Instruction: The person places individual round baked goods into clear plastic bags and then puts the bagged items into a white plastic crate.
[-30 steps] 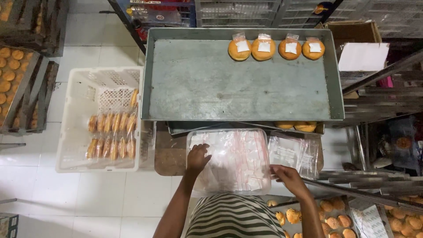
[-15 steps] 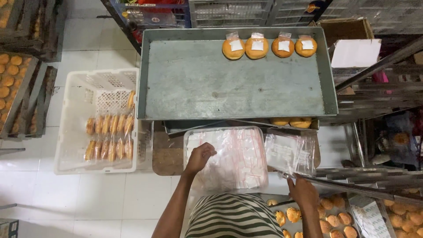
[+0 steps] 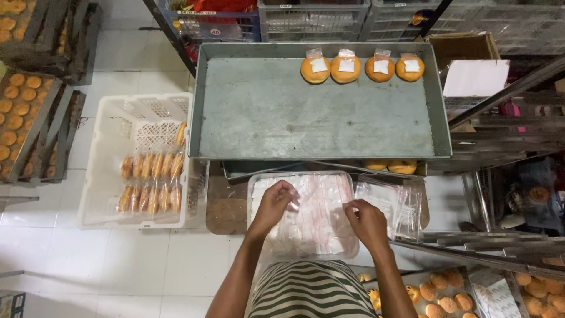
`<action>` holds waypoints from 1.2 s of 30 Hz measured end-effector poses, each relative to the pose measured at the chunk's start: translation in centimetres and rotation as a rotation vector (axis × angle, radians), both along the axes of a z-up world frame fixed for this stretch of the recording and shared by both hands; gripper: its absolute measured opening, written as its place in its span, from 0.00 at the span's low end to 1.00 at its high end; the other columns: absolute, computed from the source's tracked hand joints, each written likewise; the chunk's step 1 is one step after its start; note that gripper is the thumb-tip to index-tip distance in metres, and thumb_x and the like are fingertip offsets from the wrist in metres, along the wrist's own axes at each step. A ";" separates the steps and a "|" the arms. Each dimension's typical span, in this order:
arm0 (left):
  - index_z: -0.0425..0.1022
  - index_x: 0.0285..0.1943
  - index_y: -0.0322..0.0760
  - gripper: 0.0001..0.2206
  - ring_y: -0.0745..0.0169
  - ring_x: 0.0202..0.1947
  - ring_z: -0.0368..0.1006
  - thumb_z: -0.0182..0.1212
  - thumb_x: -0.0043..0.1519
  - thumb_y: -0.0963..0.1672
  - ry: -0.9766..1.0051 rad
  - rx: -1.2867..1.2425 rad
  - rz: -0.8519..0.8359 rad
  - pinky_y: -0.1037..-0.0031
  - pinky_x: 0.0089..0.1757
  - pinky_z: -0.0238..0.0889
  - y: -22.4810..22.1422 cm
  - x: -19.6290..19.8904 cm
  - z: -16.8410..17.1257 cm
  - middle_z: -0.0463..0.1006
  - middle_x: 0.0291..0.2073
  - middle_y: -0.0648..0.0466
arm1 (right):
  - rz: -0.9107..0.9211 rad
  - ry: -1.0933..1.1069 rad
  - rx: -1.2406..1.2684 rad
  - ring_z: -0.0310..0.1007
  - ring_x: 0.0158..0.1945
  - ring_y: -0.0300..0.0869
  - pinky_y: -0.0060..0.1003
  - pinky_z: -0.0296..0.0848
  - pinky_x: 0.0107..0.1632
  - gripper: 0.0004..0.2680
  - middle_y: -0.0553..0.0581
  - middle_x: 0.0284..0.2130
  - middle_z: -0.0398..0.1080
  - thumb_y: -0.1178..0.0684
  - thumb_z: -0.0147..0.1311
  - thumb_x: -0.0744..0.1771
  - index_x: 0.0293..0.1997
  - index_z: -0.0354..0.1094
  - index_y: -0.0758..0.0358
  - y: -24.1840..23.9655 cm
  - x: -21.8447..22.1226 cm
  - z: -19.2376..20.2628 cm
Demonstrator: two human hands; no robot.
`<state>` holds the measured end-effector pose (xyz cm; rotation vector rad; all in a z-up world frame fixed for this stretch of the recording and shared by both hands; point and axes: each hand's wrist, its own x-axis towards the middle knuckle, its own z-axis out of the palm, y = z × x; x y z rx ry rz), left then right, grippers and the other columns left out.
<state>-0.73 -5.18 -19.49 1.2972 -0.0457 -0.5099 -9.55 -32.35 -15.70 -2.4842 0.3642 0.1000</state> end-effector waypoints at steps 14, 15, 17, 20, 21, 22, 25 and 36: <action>0.74 0.54 0.38 0.11 0.68 0.35 0.73 0.58 0.64 0.42 0.273 0.011 0.090 0.68 0.41 0.79 2.5 -4.2 -5.9 0.74 0.34 0.56 | -0.092 -0.480 0.510 0.76 0.42 0.33 0.28 0.73 0.42 0.10 0.54 0.42 0.79 0.55 0.55 0.71 0.58 0.72 0.64 -7.0 12.4 0.1; 0.74 0.51 0.35 0.08 0.69 0.35 0.72 0.58 0.65 0.43 0.301 -0.032 0.092 0.67 0.42 0.79 2.9 -4.8 -7.6 0.73 0.34 0.58 | -0.166 -0.509 0.629 0.75 0.44 0.34 0.27 0.72 0.42 0.11 0.53 0.44 0.77 0.55 0.55 0.71 0.60 0.71 0.66 -8.4 14.1 -0.6; 0.73 0.48 0.35 0.07 0.70 0.32 0.70 0.57 0.66 0.44 0.301 -0.044 0.105 0.67 0.38 0.78 2.8 -5.0 -6.6 0.71 0.31 0.58 | -0.221 -0.511 0.663 0.74 0.44 0.34 0.27 0.71 0.41 0.11 0.53 0.44 0.77 0.55 0.55 0.71 0.60 0.70 0.65 -11.1 16.8 -1.1; 0.72 0.42 0.36 0.07 0.71 0.24 0.65 0.56 0.66 0.45 0.316 -0.008 0.156 0.70 0.29 0.71 2.5 -5.0 -4.6 0.67 0.24 0.59 | -0.288 -0.485 0.748 0.74 0.42 0.33 0.27 0.71 0.40 0.11 0.52 0.43 0.76 0.54 0.56 0.70 0.59 0.70 0.64 -14.0 20.8 -2.6; 0.72 0.40 0.38 0.07 0.71 0.20 0.62 0.56 0.66 0.46 0.332 0.039 0.191 0.73 0.24 0.66 2.4 -4.9 -4.0 0.66 0.21 0.59 | -0.304 -0.458 0.795 0.75 0.41 0.33 0.28 0.71 0.39 0.11 0.52 0.42 0.77 0.53 0.56 0.70 0.58 0.70 0.64 -14.7 22.2 -3.3; 0.72 0.40 0.38 0.07 0.71 0.20 0.62 0.56 0.66 0.46 0.331 0.037 0.199 0.73 0.24 0.66 2.4 -4.8 -4.1 0.66 0.21 0.59 | -0.296 -0.457 0.796 0.75 0.41 0.33 0.28 0.71 0.39 0.11 0.52 0.42 0.77 0.53 0.56 0.70 0.58 0.70 0.64 -14.5 23.6 -4.1; 0.71 0.35 0.37 0.08 0.71 0.16 0.58 0.61 0.64 0.45 0.328 0.110 0.242 0.75 0.19 0.55 2.0 -4.4 -3.3 0.64 0.18 0.60 | -0.149 -0.383 0.776 0.76 0.42 0.34 0.29 0.73 0.40 0.10 0.51 0.41 0.78 0.52 0.55 0.70 0.55 0.71 0.64 -12.5 27.3 -4.7; 0.70 0.29 0.37 0.11 0.73 0.15 0.61 0.70 0.60 0.42 0.304 0.158 0.196 0.77 0.18 0.57 1.0 -4.1 -2.8 0.67 0.17 0.60 | 0.200 -0.421 -0.034 0.75 0.49 0.62 0.55 0.71 0.52 0.11 0.67 0.42 0.78 0.47 0.55 0.67 0.48 0.77 0.61 -3.7 41.7 1.0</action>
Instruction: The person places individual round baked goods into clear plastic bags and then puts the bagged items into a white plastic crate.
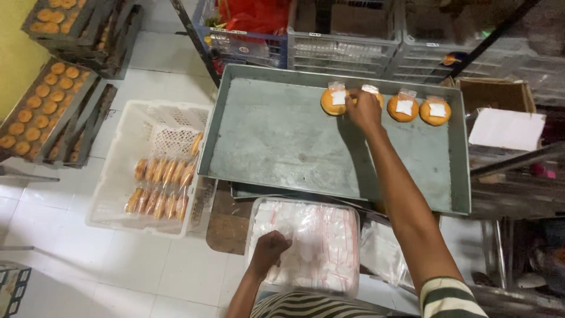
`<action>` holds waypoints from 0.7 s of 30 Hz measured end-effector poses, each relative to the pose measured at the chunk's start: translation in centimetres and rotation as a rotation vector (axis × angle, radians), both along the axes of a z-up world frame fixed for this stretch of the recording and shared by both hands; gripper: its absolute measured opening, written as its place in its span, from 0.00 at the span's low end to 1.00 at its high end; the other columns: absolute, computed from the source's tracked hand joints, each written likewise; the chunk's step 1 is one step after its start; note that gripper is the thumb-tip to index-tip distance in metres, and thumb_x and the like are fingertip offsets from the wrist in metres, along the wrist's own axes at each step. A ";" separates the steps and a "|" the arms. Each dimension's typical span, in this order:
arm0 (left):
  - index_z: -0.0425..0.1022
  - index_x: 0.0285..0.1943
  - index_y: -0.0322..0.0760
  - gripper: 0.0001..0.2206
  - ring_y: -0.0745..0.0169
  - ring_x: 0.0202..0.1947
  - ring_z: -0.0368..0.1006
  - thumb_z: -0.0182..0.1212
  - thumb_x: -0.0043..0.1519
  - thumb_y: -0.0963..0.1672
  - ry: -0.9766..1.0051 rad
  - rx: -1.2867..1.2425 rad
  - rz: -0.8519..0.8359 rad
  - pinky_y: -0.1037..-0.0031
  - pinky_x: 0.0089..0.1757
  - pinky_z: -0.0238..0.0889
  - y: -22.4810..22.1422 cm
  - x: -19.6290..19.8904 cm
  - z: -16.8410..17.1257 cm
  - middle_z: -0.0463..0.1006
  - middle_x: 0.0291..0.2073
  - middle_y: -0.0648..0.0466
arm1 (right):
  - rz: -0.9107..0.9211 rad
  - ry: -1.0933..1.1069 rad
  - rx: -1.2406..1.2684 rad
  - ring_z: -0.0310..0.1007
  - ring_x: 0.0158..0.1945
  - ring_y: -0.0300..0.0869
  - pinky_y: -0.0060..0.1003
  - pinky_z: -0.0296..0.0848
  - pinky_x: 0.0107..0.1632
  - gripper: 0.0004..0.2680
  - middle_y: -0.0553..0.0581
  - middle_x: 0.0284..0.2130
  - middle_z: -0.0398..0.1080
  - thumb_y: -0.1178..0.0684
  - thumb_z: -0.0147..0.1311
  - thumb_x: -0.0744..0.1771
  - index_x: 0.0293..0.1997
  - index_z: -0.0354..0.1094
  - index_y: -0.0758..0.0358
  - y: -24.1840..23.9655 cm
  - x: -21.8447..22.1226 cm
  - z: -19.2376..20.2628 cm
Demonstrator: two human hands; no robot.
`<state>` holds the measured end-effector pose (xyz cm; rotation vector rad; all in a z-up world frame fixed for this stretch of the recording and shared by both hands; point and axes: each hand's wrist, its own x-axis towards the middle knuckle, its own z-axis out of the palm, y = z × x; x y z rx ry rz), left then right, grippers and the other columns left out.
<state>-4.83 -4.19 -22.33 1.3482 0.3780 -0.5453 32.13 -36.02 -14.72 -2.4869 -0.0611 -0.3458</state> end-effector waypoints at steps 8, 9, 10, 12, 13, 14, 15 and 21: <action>0.70 0.29 0.37 0.11 0.73 0.14 0.59 0.70 0.60 0.42 0.093 0.017 0.029 0.76 0.17 0.55 0.4 0.6 2.1 0.68 0.17 0.60 | -0.042 0.238 -0.171 0.73 0.50 0.67 0.60 0.70 0.52 0.14 0.75 0.43 0.74 0.43 0.55 0.68 0.45 0.76 0.66 -0.8 7.6 -5.4; 0.69 0.29 0.37 0.12 0.74 0.15 0.59 0.70 0.60 0.42 0.093 0.009 0.036 0.77 0.17 0.55 0.5 0.6 2.1 0.67 0.17 0.61 | -0.065 0.313 -0.177 0.73 0.50 0.67 0.60 0.71 0.52 0.16 0.76 0.43 0.74 0.41 0.55 0.68 0.43 0.75 0.68 -0.9 8.1 -5.8; 0.69 0.29 0.37 0.12 0.74 0.15 0.59 0.70 0.60 0.42 0.095 0.009 0.043 0.77 0.17 0.55 0.6 0.7 2.1 0.67 0.17 0.61 | -0.059 0.314 -0.178 0.73 0.50 0.67 0.60 0.71 0.52 0.16 0.76 0.43 0.74 0.41 0.55 0.68 0.43 0.75 0.68 -0.4 7.9 -5.1; 0.68 0.29 0.37 0.12 0.75 0.15 0.59 0.69 0.60 0.42 0.085 0.009 0.042 0.78 0.18 0.54 0.7 0.7 2.0 0.66 0.17 0.61 | -0.095 0.294 -0.171 0.73 0.49 0.67 0.59 0.71 0.51 0.16 0.75 0.43 0.74 0.40 0.57 0.66 0.43 0.75 0.67 0.2 6.9 -3.9; 0.68 0.29 0.37 0.12 0.75 0.15 0.59 0.69 0.60 0.42 0.088 0.007 0.041 0.78 0.18 0.54 0.7 0.8 1.6 0.66 0.17 0.61 | -0.096 0.297 -0.173 0.73 0.49 0.67 0.59 0.71 0.51 0.16 0.75 0.43 0.74 0.40 0.57 0.66 0.43 0.75 0.67 0.1 7.0 -4.2; 0.68 0.28 0.37 0.12 0.74 0.14 0.59 0.69 0.60 0.42 0.080 0.011 0.039 0.77 0.17 0.54 0.6 0.8 1.2 0.66 0.17 0.60 | -0.076 0.268 -0.203 0.73 0.49 0.67 0.59 0.71 0.51 0.16 0.75 0.42 0.74 0.40 0.58 0.66 0.41 0.76 0.68 0.0 7.1 -4.6; 0.68 0.28 0.37 0.13 0.73 0.14 0.59 0.69 0.60 0.43 0.073 0.015 0.036 0.77 0.17 0.54 0.6 0.8 0.9 0.66 0.17 0.60 | -0.056 0.239 -0.234 0.74 0.49 0.66 0.58 0.72 0.50 0.17 0.75 0.42 0.74 0.40 0.59 0.65 0.40 0.76 0.69 -0.1 7.1 -4.9; 0.69 0.28 0.36 0.12 0.74 0.13 0.58 0.68 0.61 0.42 0.081 0.001 0.031 0.77 0.17 0.53 0.4 1.0 1.1 0.66 0.17 0.60 | 0.058 0.462 -0.183 0.81 0.44 0.62 0.51 0.75 0.53 0.15 0.72 0.36 0.79 0.41 0.54 0.68 0.40 0.78 0.64 0.7 5.2 -2.7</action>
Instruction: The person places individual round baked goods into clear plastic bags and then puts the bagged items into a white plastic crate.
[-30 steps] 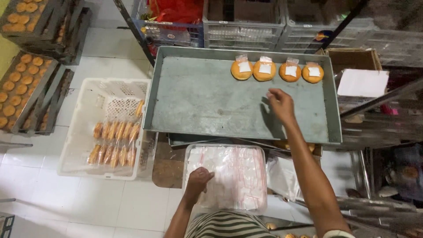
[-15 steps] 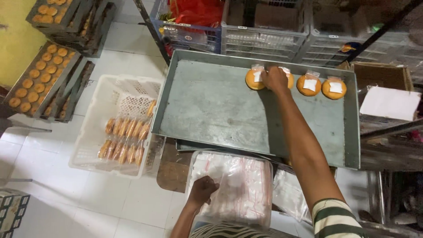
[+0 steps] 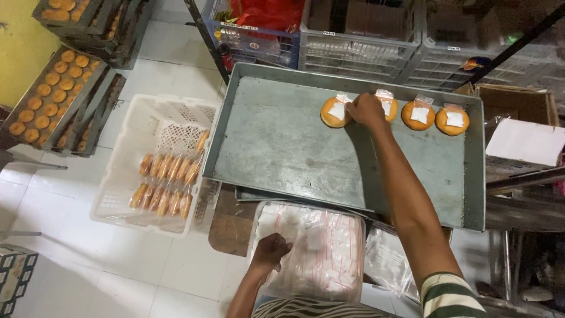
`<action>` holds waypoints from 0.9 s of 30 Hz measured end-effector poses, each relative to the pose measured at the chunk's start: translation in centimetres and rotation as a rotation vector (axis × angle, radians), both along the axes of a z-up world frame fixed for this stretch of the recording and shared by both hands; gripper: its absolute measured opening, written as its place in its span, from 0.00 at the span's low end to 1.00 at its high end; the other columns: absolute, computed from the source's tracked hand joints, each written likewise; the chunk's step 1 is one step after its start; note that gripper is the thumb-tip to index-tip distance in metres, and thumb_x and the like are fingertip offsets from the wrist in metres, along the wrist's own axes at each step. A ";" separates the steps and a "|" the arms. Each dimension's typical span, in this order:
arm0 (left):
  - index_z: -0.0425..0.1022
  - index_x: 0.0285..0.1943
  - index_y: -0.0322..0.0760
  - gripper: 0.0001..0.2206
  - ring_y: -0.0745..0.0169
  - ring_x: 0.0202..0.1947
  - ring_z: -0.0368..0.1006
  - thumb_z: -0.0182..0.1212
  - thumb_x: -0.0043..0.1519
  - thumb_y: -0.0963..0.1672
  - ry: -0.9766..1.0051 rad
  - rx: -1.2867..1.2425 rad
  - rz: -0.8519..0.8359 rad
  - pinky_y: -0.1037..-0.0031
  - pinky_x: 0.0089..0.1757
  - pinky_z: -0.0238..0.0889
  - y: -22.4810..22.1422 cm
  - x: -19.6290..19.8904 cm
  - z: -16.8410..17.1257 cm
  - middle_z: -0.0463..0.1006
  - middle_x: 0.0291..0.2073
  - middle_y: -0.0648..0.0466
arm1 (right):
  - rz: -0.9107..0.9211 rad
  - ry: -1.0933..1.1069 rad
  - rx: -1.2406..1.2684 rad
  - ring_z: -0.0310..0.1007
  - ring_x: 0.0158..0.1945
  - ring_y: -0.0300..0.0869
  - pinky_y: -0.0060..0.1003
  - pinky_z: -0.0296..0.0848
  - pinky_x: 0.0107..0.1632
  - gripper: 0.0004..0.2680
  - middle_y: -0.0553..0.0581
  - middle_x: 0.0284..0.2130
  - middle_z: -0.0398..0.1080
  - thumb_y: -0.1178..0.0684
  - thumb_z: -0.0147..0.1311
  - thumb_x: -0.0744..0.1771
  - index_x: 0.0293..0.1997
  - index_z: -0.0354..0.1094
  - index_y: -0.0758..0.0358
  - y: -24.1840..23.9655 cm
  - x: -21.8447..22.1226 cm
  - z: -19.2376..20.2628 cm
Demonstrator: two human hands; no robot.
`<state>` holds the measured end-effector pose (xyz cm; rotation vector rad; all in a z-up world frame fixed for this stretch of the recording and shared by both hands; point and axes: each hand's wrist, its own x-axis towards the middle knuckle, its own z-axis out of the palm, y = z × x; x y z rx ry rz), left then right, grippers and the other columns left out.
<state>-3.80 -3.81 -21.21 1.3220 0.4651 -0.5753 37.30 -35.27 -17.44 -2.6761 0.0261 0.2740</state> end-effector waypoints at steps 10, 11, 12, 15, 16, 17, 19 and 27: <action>0.70 0.29 0.36 0.11 0.74 0.12 0.58 0.68 0.62 0.43 0.006 0.021 -0.013 0.77 0.17 0.53 0.5 -0.2 1.1 0.65 0.15 0.60 | 0.053 -0.219 -0.202 0.76 0.46 0.63 0.55 0.73 0.49 0.15 0.72 0.39 0.77 0.41 0.54 0.69 0.45 0.77 0.65 1.7 0.7 0.6; 0.70 0.29 0.36 0.12 0.74 0.12 0.58 0.68 0.62 0.43 0.005 0.034 -0.018 0.77 0.17 0.54 0.6 -0.3 1.1 0.65 0.15 0.60 | 0.094 -0.166 -0.148 0.76 0.45 0.64 0.56 0.73 0.49 0.13 0.71 0.40 0.77 0.43 0.53 0.69 0.46 0.77 0.64 1.6 1.2 0.0; 0.70 0.29 0.36 0.12 0.74 0.12 0.58 0.68 0.62 0.43 0.005 0.044 -0.023 0.77 0.17 0.54 0.7 -0.4 1.1 0.65 0.15 0.60 | 0.134 -0.113 -0.096 0.76 0.45 0.64 0.57 0.72 0.50 0.12 0.70 0.41 0.77 0.45 0.52 0.69 0.46 0.78 0.62 1.4 1.6 -0.6; 0.69 0.29 0.36 0.12 0.74 0.12 0.58 0.69 0.61 0.42 0.013 0.022 0.004 0.76 0.17 0.55 0.9 -0.7 0.6 0.66 0.16 0.60 | 0.144 -0.084 -0.044 0.76 0.46 0.63 0.57 0.71 0.51 0.13 0.69 0.41 0.77 0.43 0.53 0.69 0.48 0.78 0.61 1.8 1.1 0.3; 0.69 0.29 0.36 0.12 0.74 0.12 0.58 0.69 0.61 0.42 0.011 0.023 0.008 0.76 0.17 0.55 1.0 -0.7 0.6 0.66 0.16 0.60 | 0.149 -0.087 -0.043 0.76 0.46 0.63 0.57 0.71 0.51 0.13 0.69 0.41 0.77 0.43 0.53 0.69 0.48 0.78 0.61 1.6 1.5 -0.1; 0.70 0.30 0.36 0.11 0.73 0.13 0.59 0.69 0.61 0.42 0.018 0.024 0.007 0.76 0.17 0.56 1.1 -0.7 0.6 0.67 0.16 0.60 | 0.150 -0.077 -0.013 0.77 0.46 0.62 0.55 0.72 0.51 0.14 0.69 0.41 0.77 0.43 0.56 0.67 0.51 0.77 0.61 1.4 1.9 -0.5; 0.71 0.30 0.35 0.10 0.73 0.13 0.60 0.69 0.60 0.42 0.024 0.023 0.004 0.76 0.17 0.57 1.2 -0.8 0.4 0.68 0.17 0.60 | 0.149 -0.068 0.016 0.77 0.45 0.61 0.54 0.73 0.50 0.17 0.69 0.42 0.77 0.42 0.59 0.65 0.54 0.75 0.61 0.6 2.9 -2.1; 0.77 0.40 0.33 0.05 0.72 0.18 0.66 0.55 0.65 0.39 -0.043 -0.006 -0.098 0.75 0.22 0.64 1.9 -1.6 -3.0 0.72 0.22 0.58 | 0.131 0.212 0.056 0.79 0.46 0.52 0.46 0.73 0.48 0.27 0.64 0.42 0.79 0.33 0.65 0.58 0.52 0.79 0.67 -0.5 2.4 -1.5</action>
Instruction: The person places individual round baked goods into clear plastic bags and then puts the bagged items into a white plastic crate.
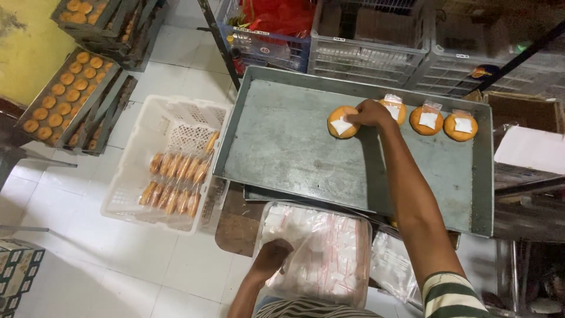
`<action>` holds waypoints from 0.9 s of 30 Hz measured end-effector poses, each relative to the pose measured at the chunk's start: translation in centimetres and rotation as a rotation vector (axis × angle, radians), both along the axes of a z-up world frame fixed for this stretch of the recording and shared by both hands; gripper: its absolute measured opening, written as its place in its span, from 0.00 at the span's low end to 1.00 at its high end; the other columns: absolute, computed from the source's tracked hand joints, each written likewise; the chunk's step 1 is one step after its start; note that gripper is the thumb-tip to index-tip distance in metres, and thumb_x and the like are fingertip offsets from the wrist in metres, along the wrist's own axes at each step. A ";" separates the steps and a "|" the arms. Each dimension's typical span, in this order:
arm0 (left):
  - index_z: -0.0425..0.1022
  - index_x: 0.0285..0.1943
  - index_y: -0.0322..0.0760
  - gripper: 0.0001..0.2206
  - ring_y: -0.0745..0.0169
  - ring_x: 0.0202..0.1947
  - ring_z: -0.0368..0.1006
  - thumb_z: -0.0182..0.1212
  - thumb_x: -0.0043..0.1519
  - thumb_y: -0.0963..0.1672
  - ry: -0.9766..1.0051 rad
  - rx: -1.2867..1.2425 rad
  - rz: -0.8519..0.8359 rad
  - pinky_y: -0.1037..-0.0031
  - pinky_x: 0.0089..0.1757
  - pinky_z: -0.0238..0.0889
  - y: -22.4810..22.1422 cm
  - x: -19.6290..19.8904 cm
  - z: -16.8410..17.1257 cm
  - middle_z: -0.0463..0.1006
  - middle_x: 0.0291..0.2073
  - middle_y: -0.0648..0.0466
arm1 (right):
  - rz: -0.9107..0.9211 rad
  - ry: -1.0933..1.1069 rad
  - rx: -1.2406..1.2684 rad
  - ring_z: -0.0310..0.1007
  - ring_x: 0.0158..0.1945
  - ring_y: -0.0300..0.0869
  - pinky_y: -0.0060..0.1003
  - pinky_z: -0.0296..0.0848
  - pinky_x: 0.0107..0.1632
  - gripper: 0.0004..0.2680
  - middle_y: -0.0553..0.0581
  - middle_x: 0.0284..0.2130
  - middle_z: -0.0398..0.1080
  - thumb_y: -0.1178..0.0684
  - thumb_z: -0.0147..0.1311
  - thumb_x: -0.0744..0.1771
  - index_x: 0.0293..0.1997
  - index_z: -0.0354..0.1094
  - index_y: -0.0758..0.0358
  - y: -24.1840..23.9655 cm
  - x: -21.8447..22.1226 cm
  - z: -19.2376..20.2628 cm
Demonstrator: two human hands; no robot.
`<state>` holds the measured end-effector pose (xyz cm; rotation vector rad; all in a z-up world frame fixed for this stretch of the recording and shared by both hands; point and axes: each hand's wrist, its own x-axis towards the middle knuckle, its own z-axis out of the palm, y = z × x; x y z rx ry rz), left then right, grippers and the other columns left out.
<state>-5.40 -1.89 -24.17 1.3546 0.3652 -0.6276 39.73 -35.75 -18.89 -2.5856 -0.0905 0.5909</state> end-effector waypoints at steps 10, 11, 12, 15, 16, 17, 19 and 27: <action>0.71 0.39 0.37 0.06 0.72 0.14 0.61 0.52 0.69 0.41 -0.103 0.010 0.125 0.76 0.16 0.54 -0.2 -0.2 1.2 0.69 0.20 0.58 | -0.121 -0.079 0.339 0.77 0.43 0.47 0.41 0.74 0.45 0.26 0.61 0.41 0.76 0.37 0.65 0.59 0.54 0.69 0.69 0.5 -5.3 -0.4; 0.71 0.39 0.36 0.05 0.73 0.14 0.60 0.52 0.69 0.41 -0.150 0.006 0.119 0.77 0.16 0.54 -0.1 -0.2 1.1 0.68 0.21 0.58 | -0.148 -0.112 0.396 0.76 0.44 0.45 0.41 0.73 0.47 0.26 0.60 0.43 0.75 0.38 0.65 0.61 0.54 0.68 0.71 0.5 -6.2 0.2; 0.71 0.39 0.36 0.05 0.74 0.14 0.59 0.53 0.69 0.41 -0.197 0.001 0.114 0.78 0.16 0.53 0.0 -0.2 1.0 0.67 0.21 0.59 | -0.175 -0.144 0.452 0.74 0.46 0.44 0.40 0.72 0.48 0.25 0.60 0.44 0.74 0.38 0.65 0.63 0.55 0.68 0.72 0.5 -7.1 0.7; 0.71 0.41 0.36 0.02 0.74 0.14 0.59 0.54 0.66 0.40 -0.192 0.052 0.086 0.77 0.17 0.54 0.0 -0.1 1.3 0.66 0.19 0.60 | -0.202 -0.191 0.671 0.73 0.47 0.39 0.36 0.71 0.51 0.21 0.56 0.44 0.74 0.41 0.61 0.65 0.56 0.67 0.70 1.5 -10.8 3.9; 0.71 0.41 0.36 0.02 0.74 0.14 0.59 0.54 0.66 0.40 -0.192 0.051 0.083 0.77 0.17 0.54 0.1 -0.1 1.3 0.66 0.19 0.60 | -0.205 -0.192 0.670 0.73 0.47 0.39 0.36 0.71 0.51 0.21 0.56 0.44 0.74 0.41 0.61 0.65 0.56 0.67 0.70 1.9 -12.0 4.9; 0.72 0.42 0.36 0.02 0.74 0.13 0.58 0.55 0.64 0.40 -0.171 0.081 0.077 0.77 0.16 0.54 0.1 0.0 1.3 0.65 0.18 0.60 | -0.214 -0.147 0.702 0.73 0.46 0.38 0.36 0.71 0.50 0.18 0.55 0.44 0.75 0.44 0.60 0.66 0.56 0.69 0.69 2.1 -13.2 6.0; 0.72 0.43 0.36 0.03 0.74 0.13 0.58 0.55 0.62 0.39 -0.150 0.107 0.066 0.77 0.16 0.54 0.1 0.3 1.5 0.64 0.16 0.61 | -0.227 -0.103 0.730 0.73 0.45 0.37 0.35 0.71 0.49 0.16 0.54 0.43 0.76 0.47 0.58 0.68 0.56 0.72 0.69 2.6 -15.6 7.4; 0.75 0.50 0.32 0.19 0.74 0.12 0.59 0.76 0.52 0.42 -0.325 0.339 0.012 0.75 0.17 0.52 0.7 2.1 3.6 0.66 0.11 0.59 | -0.319 0.028 1.168 0.74 0.46 0.36 0.34 0.72 0.51 0.14 0.52 0.45 0.76 0.57 0.59 0.67 0.58 0.70 0.70 4.7 -26.7 7.3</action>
